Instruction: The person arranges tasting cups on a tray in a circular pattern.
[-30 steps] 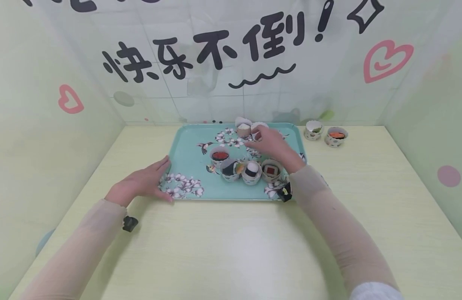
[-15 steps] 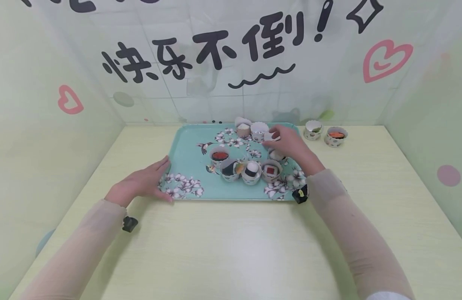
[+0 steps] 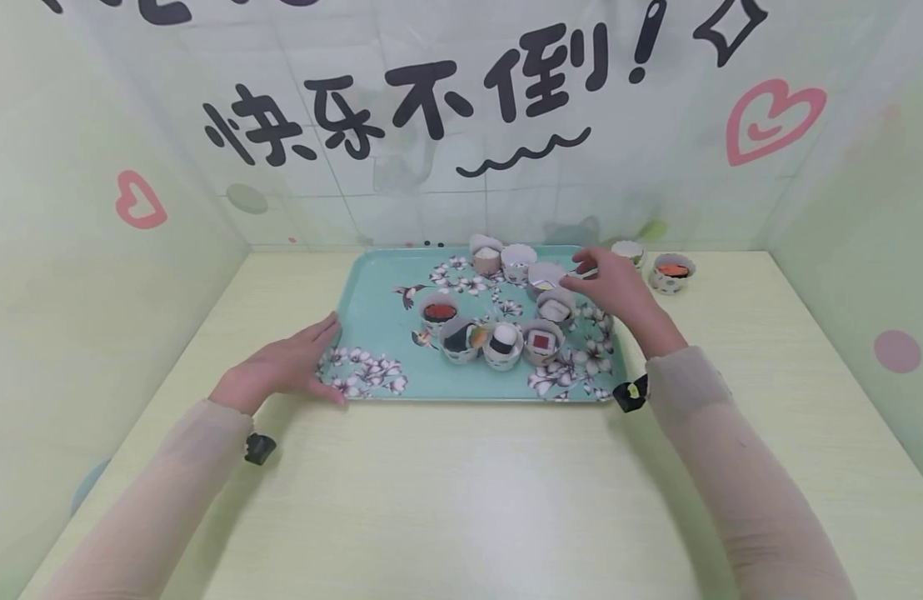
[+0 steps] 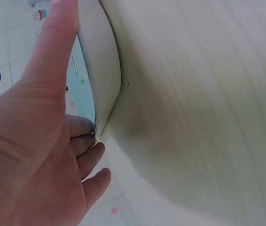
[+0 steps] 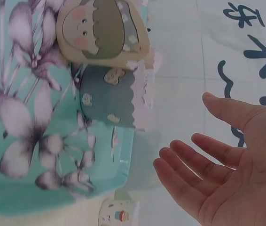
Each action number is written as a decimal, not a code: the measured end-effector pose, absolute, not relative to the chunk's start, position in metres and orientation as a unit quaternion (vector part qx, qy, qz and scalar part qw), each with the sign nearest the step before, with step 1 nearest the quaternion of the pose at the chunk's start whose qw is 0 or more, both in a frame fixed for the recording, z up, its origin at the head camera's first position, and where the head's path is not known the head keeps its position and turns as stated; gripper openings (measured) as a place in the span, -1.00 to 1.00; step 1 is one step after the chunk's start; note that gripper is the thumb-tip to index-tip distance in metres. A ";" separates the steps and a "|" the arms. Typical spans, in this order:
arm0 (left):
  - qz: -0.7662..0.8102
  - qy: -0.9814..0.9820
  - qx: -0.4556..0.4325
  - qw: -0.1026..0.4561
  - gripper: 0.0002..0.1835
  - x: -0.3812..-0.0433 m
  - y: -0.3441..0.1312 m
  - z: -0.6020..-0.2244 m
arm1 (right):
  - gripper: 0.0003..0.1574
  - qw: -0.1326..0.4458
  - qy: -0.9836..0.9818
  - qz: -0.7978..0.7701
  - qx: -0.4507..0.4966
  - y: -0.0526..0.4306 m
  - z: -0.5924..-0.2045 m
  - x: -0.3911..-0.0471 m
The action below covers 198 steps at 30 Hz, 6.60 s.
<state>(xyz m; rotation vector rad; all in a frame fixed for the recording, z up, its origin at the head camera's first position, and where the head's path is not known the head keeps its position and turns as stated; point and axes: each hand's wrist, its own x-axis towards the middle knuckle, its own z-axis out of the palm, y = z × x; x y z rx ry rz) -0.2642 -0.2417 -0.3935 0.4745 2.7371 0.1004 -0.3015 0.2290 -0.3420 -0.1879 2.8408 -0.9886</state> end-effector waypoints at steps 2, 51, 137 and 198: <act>0.036 0.969 0.168 0.179 0.57 -0.264 -0.242 -0.394 | -0.26 0.060 0.940 -0.328 -0.064 0.235 -0.342 -0.301; 0.054 0.968 0.159 0.185 0.59 -0.260 -0.243 -0.396 | 0.20 -0.006 0.940 -0.329 0.087 0.342 -0.358 -0.308; -0.011 0.967 0.165 0.193 0.53 -0.264 -0.229 -0.378 | -0.11 0.041 0.943 -0.321 0.084 0.304 -0.336 -0.342; -0.023 0.965 0.163 0.203 0.52 -0.261 -0.230 -0.374 | -0.28 0.129 0.930 -0.340 -0.051 0.078 -0.327 -0.367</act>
